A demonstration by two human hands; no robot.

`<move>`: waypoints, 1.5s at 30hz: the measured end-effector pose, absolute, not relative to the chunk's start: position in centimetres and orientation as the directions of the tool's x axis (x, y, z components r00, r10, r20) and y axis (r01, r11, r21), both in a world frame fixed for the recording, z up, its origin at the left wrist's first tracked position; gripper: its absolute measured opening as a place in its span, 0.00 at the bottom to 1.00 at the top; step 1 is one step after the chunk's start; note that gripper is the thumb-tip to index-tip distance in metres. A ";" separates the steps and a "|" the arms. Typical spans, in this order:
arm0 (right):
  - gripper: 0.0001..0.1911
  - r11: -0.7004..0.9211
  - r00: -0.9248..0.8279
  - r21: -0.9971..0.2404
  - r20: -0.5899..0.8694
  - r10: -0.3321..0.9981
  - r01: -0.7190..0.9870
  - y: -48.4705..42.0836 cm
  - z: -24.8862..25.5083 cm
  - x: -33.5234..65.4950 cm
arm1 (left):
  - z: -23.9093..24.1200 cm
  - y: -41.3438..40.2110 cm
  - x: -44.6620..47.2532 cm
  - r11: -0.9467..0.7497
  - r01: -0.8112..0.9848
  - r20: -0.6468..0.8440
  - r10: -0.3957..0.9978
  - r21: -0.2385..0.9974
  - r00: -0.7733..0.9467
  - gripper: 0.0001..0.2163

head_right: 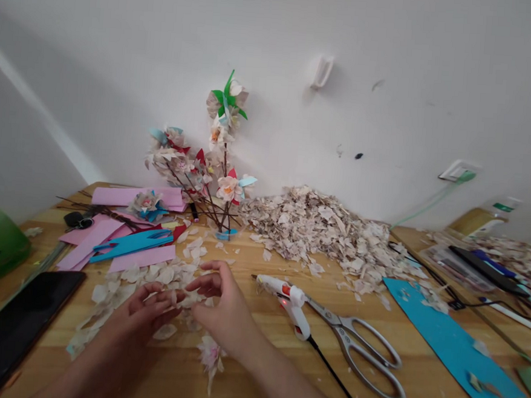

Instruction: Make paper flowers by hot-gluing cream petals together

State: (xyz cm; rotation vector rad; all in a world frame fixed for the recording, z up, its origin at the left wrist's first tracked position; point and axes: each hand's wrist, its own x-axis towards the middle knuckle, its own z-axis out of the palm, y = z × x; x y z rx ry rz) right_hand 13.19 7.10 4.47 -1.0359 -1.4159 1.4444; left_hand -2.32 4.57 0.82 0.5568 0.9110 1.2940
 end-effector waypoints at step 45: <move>0.32 0.059 0.043 -0.868 0.092 0.995 0.494 6.8 -0.8 31.2 | -0.4 4.4 -1.3 0.289 -0.492 -0.335 0.942 0.821 -0.006 0.21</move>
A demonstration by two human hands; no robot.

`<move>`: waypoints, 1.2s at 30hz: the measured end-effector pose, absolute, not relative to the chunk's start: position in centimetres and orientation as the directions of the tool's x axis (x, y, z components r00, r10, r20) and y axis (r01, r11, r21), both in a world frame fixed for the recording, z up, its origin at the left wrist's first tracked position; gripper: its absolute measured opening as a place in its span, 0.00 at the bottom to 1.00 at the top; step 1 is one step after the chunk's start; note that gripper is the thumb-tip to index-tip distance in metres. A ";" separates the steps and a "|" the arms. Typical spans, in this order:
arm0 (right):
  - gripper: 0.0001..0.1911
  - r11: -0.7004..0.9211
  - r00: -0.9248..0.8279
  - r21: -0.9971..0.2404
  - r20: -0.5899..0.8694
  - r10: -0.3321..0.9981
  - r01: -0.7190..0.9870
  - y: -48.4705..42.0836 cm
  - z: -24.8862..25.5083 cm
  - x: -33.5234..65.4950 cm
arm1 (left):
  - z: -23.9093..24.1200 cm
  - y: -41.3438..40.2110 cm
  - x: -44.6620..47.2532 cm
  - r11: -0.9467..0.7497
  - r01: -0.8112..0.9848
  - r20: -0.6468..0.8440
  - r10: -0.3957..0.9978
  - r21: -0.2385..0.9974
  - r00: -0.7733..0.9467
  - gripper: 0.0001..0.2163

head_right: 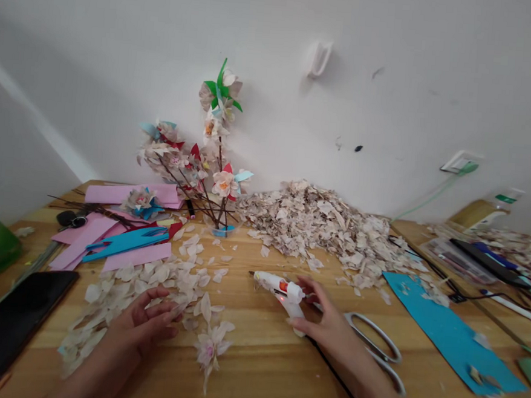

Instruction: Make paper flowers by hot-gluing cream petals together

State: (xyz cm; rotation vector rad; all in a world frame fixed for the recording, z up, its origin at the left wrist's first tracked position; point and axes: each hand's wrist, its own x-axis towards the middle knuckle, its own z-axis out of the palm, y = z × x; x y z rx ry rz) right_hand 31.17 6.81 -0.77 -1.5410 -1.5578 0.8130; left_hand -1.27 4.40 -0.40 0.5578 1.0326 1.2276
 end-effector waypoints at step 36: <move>0.09 -0.013 -0.323 -0.926 -0.146 0.935 0.378 2.9 3.6 21.6 | -1.2 3.8 -1.0 0.292 -0.349 -0.297 0.954 0.890 0.042 0.20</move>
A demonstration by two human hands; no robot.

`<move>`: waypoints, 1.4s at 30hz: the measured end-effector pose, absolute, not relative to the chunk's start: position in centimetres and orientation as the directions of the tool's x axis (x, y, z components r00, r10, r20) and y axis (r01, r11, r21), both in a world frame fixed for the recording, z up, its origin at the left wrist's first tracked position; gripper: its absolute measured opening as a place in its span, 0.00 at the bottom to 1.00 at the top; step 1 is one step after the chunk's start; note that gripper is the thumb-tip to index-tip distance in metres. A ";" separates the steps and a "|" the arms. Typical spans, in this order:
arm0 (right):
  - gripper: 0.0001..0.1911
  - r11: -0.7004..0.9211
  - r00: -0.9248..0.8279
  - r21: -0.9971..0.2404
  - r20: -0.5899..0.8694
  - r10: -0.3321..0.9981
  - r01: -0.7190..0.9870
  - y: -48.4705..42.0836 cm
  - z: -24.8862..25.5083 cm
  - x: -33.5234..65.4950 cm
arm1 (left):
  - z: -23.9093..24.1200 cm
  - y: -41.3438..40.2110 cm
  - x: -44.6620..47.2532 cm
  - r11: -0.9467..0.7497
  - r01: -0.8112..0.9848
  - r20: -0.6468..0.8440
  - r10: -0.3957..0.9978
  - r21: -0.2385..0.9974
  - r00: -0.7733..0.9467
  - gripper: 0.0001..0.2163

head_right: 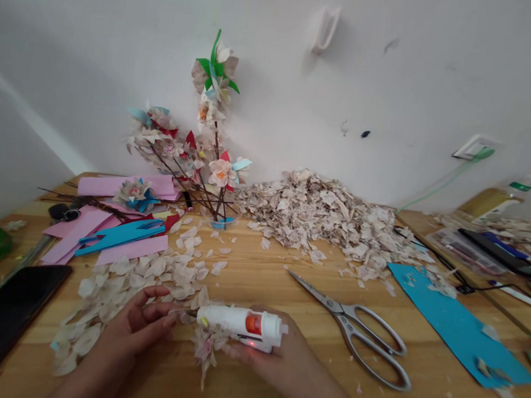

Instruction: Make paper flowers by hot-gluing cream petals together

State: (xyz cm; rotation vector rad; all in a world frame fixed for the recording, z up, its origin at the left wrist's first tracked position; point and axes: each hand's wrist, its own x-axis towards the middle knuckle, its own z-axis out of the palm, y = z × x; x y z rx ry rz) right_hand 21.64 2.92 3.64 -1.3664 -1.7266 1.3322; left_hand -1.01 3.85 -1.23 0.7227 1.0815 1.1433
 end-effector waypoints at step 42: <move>0.11 0.067 -0.297 -0.852 -0.107 0.949 0.520 2.9 4.7 21.6 | 0.0 3.2 -0.7 0.350 -0.344 -0.356 0.933 0.871 0.049 0.22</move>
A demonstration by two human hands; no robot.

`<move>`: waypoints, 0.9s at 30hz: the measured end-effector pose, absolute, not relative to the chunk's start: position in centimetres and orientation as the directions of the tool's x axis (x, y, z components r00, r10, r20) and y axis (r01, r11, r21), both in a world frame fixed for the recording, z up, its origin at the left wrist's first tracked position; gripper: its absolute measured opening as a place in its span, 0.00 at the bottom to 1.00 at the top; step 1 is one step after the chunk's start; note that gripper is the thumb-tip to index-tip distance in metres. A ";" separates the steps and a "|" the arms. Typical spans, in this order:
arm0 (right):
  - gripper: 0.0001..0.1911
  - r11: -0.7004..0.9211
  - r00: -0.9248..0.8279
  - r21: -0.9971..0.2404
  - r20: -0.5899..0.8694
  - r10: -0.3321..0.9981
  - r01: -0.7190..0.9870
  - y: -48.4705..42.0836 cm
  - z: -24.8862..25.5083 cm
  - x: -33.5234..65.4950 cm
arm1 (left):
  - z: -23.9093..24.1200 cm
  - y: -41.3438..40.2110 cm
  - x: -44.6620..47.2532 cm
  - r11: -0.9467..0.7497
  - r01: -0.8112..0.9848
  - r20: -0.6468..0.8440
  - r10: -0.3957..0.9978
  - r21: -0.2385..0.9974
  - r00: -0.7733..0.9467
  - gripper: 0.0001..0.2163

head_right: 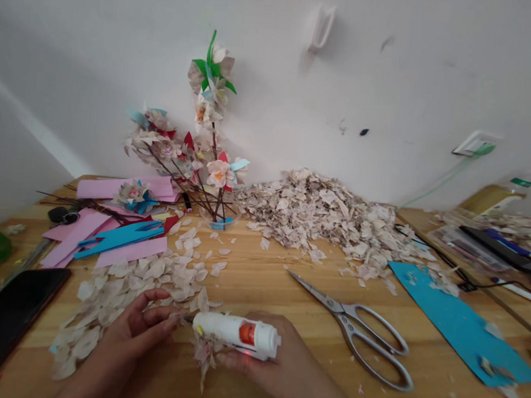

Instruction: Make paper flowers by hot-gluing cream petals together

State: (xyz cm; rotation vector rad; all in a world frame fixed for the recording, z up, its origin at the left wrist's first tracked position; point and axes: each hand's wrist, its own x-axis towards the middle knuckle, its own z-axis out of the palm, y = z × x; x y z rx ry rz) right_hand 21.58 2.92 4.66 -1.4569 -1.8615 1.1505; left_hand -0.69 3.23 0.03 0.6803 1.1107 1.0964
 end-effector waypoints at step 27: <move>0.12 0.026 -0.287 -0.842 -0.154 0.946 0.539 2.9 4.8 21.8 | -0.7 3.4 -0.9 0.326 -0.318 -0.336 0.942 0.890 0.024 0.21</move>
